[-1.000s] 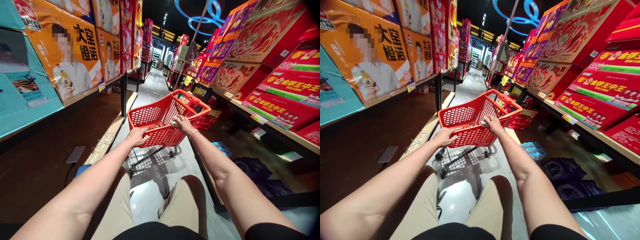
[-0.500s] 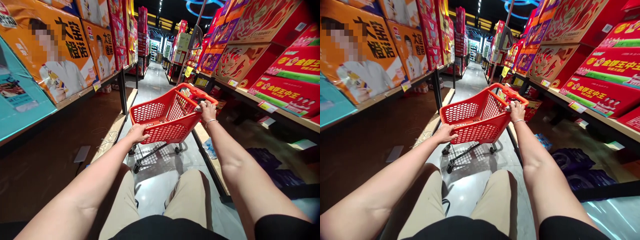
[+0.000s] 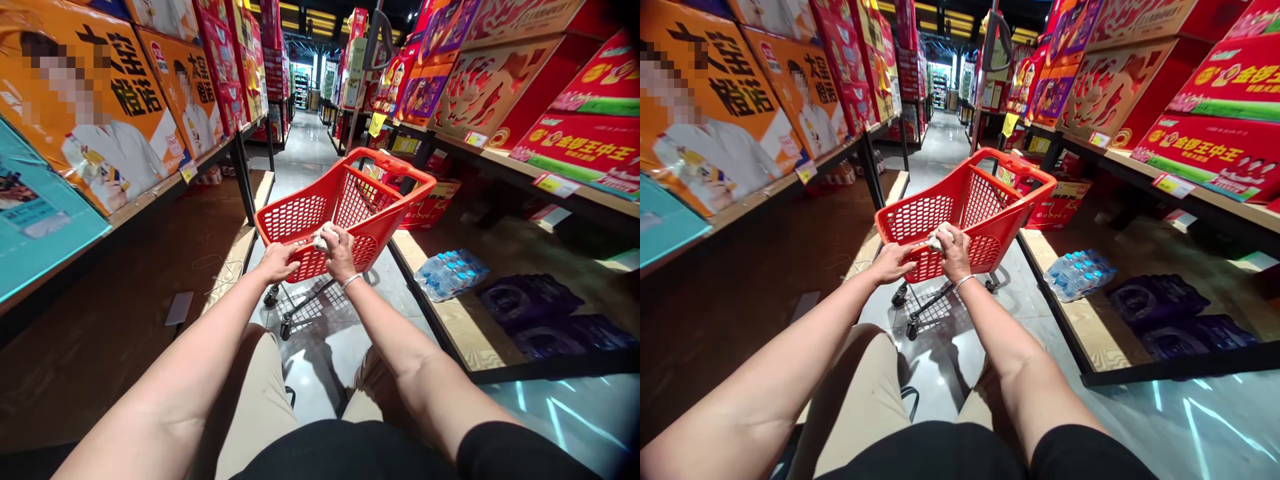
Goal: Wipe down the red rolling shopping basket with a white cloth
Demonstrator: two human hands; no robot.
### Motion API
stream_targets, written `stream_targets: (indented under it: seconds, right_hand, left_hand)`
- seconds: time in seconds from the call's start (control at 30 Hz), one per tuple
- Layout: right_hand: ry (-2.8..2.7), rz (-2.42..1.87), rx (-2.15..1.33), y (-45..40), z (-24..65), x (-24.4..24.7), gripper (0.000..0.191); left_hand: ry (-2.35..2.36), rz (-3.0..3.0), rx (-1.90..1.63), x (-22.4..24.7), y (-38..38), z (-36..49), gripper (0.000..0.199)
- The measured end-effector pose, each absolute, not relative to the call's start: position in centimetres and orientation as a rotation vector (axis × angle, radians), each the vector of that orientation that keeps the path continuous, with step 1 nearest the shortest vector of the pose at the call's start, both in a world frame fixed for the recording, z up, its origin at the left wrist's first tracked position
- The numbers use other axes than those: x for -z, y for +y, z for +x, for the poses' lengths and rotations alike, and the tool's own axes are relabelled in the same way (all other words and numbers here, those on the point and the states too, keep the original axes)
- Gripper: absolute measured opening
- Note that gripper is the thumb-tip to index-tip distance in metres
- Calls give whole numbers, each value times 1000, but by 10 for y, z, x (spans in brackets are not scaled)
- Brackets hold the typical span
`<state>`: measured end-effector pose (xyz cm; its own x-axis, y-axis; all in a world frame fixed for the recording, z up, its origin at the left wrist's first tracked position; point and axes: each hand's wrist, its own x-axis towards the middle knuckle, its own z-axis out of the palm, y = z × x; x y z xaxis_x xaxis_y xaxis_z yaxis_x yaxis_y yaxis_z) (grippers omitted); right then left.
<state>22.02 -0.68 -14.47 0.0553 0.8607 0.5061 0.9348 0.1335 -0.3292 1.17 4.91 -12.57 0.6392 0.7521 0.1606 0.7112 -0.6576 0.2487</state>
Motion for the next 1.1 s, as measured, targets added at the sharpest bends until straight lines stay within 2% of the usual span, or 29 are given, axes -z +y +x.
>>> stream_targets:
  seconds: [0.1,0.27,0.37,0.47,0.6,0.67,0.73,0.83,0.9,0.97,1.1]
  right_hand:
    - [-1674,-1880,42,-19,204,187,50]
    - [-1826,-1888,-255,-44,173,248,47]
    - [-1768,-1873,-240,-39,179,237,39]
    - [-1630,-1853,-117,-21,206,196,38]
    - [-1407,-1899,138,-3,236,160,56]
    - [-1401,-1975,116,-5,235,170,64]
    - [-1473,-2016,-46,-15,223,196,64]
    - [-1611,-1977,-294,-31,205,238,53]
    - [-1620,-1954,-332,-33,202,249,46]
    - [-1563,-1950,-312,-27,210,241,44]
    - [-1405,-1953,-221,-8,245,188,55]
  left_hand:
    - [1212,2676,-438,128,51,11,40]
    - [1253,2638,-485,131,51,12,48]
    - [1273,2628,-536,132,50,13,49]
    - [1260,2614,-577,134,51,13,49]
    - [1245,2577,-594,138,53,14,53]
    - [1239,2566,-588,139,56,13,54]
    - [1241,2565,-576,140,58,12,54]
    - [1251,2563,-569,140,61,8,52]
    - [1238,2559,-557,140,63,5,50]
    - [1229,2555,-550,139,63,3,49]
    - [1219,2556,-549,136,65,1,48]
